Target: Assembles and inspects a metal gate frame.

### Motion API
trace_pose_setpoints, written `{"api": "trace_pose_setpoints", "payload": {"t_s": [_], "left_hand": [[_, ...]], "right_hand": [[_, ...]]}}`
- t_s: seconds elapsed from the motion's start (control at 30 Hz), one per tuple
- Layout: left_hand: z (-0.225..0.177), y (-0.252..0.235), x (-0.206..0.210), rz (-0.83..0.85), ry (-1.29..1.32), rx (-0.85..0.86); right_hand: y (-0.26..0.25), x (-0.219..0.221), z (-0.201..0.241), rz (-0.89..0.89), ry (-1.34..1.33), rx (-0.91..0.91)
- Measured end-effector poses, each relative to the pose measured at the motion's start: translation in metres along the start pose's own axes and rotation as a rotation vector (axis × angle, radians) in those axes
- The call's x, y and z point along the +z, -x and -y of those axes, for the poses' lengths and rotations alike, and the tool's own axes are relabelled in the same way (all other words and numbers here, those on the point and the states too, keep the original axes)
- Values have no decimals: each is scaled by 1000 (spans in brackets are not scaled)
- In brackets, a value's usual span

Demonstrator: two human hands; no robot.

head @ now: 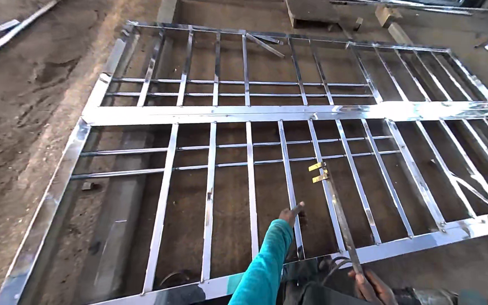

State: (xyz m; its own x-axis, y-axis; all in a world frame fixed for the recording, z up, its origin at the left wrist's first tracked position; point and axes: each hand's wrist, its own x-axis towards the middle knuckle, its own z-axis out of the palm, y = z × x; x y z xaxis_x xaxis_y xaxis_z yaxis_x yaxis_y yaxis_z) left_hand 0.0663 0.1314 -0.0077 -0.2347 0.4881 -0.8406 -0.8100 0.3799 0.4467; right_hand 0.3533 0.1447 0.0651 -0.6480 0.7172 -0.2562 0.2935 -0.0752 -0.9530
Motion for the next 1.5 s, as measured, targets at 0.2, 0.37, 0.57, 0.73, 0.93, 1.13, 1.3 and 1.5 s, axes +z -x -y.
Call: {"api": "trace_pose_setpoints", "payload": {"t_s": [0.2, 0.37, 0.57, 0.73, 0.93, 1.13, 1.3, 1.5], "left_hand": [[30, -10, 1, -105, -105, 9], [30, -16, 11, -269, -360, 18], [27, -13, 13, -301, -435, 61], [25, -13, 14, -297, -484, 48], [18, -2, 17, -303, -547, 35], [19, 1, 16, -294, -540, 27], [22, 0, 10, -230, -484, 86], [31, 40, -38, 247, -1069, 28]], "right_hand": [[-43, 10, 49, 170, 11, 339], [-80, 23, 86, 239, -124, 436], [-89, 46, 111, 137, -47, 377], [-95, 52, 112, 60, -85, 409], [-91, 58, 103, 274, 122, 270], [-91, 48, 104, 160, 9, 303], [-91, 43, 98, 93, 14, 263], [-87, 35, 82, 161, 84, 309]]}}
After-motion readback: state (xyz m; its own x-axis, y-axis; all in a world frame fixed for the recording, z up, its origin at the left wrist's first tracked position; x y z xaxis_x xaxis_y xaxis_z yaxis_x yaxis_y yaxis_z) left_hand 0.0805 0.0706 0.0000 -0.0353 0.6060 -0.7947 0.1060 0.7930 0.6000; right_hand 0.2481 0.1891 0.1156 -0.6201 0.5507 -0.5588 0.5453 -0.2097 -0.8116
